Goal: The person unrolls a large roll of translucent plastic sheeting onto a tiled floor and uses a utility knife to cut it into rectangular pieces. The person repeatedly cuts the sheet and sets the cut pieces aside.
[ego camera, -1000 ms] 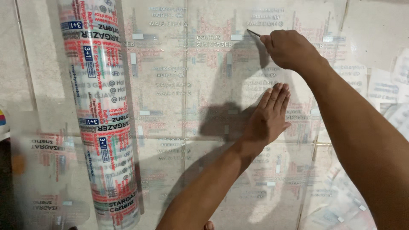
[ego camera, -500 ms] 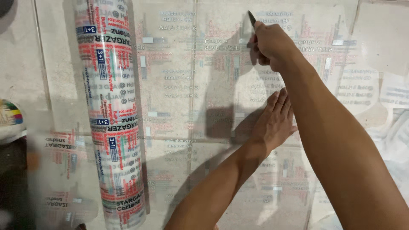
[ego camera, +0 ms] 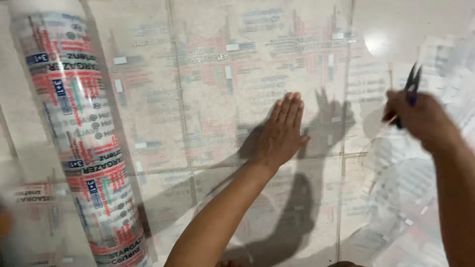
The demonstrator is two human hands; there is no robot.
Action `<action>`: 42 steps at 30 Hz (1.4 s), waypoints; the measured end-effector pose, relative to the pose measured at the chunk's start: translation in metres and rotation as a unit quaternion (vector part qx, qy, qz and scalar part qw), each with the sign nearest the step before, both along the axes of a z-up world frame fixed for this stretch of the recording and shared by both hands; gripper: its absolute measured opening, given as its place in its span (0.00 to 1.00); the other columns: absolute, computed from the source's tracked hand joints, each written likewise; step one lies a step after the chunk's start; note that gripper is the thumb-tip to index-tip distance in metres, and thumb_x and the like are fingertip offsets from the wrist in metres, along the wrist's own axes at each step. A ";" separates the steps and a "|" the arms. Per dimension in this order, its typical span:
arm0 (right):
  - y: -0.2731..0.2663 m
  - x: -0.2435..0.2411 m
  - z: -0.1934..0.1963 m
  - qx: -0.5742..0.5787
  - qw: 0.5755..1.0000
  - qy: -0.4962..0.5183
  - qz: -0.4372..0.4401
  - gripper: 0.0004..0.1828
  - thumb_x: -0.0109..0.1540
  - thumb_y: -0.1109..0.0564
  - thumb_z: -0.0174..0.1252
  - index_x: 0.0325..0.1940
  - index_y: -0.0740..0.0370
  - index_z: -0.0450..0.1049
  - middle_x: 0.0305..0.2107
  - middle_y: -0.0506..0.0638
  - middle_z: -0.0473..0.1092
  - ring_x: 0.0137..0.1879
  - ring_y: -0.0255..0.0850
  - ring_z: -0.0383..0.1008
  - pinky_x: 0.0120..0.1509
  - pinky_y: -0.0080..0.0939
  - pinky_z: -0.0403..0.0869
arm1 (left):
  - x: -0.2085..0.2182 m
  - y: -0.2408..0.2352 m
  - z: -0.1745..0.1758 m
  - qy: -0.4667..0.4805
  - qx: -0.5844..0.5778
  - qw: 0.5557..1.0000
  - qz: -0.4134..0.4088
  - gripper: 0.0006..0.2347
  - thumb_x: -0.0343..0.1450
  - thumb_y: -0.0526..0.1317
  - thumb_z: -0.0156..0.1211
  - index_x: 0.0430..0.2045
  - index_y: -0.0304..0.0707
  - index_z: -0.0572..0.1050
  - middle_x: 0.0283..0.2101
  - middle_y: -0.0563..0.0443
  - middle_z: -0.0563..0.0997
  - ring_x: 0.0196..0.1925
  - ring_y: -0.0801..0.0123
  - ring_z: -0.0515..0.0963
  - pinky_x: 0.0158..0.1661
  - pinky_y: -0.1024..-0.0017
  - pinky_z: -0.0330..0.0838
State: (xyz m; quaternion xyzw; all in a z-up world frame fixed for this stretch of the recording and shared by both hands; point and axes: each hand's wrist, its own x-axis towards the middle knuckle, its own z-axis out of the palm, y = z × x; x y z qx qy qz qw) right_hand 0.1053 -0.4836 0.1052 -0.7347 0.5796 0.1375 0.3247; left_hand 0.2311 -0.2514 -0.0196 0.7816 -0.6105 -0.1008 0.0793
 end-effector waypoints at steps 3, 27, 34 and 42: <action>0.026 -0.080 -0.044 0.113 0.988 -0.076 -0.075 0.18 0.77 0.54 0.45 0.52 0.72 0.76 0.30 0.64 0.72 0.35 0.50 0.69 0.39 0.47 0.68 | -0.004 0.001 -0.004 0.008 0.000 1.000 0.012 0.40 0.74 0.63 0.49 0.72 0.27 0.49 0.77 0.37 0.45 0.80 0.50 0.43 0.77 0.55 0.38; -0.012 -0.235 0.045 -0.062 0.947 -0.130 -0.287 0.09 0.70 0.47 0.62 0.43 0.52 0.74 0.26 0.44 0.68 0.23 0.30 0.56 0.18 0.37 0.48 | -0.027 0.140 0.056 0.158 -0.151 0.973 0.065 0.33 0.76 0.48 0.58 0.73 0.34 0.50 0.78 0.36 0.42 0.80 0.46 0.42 0.76 0.48 0.45; -0.103 -0.418 -0.029 -0.052 0.920 -0.204 -0.331 0.10 0.72 0.53 0.63 0.40 0.53 0.69 0.26 0.43 0.64 0.23 0.28 0.55 0.21 0.32 0.49 | -0.053 0.234 0.058 0.173 -0.104 0.964 0.174 0.23 0.74 0.40 0.54 0.64 0.27 0.65 0.73 0.36 0.60 0.76 0.49 0.58 0.69 0.53 0.60; -0.058 -0.455 -0.092 -0.403 0.881 0.020 -0.246 0.19 0.78 0.49 0.56 0.35 0.58 0.70 0.26 0.45 0.67 0.32 0.38 0.66 0.32 0.52 0.67 | -0.070 0.288 0.060 0.131 -0.084 0.967 0.202 0.20 0.74 0.39 0.54 0.61 0.28 0.71 0.64 0.39 0.74 0.69 0.51 0.70 0.65 0.55 0.68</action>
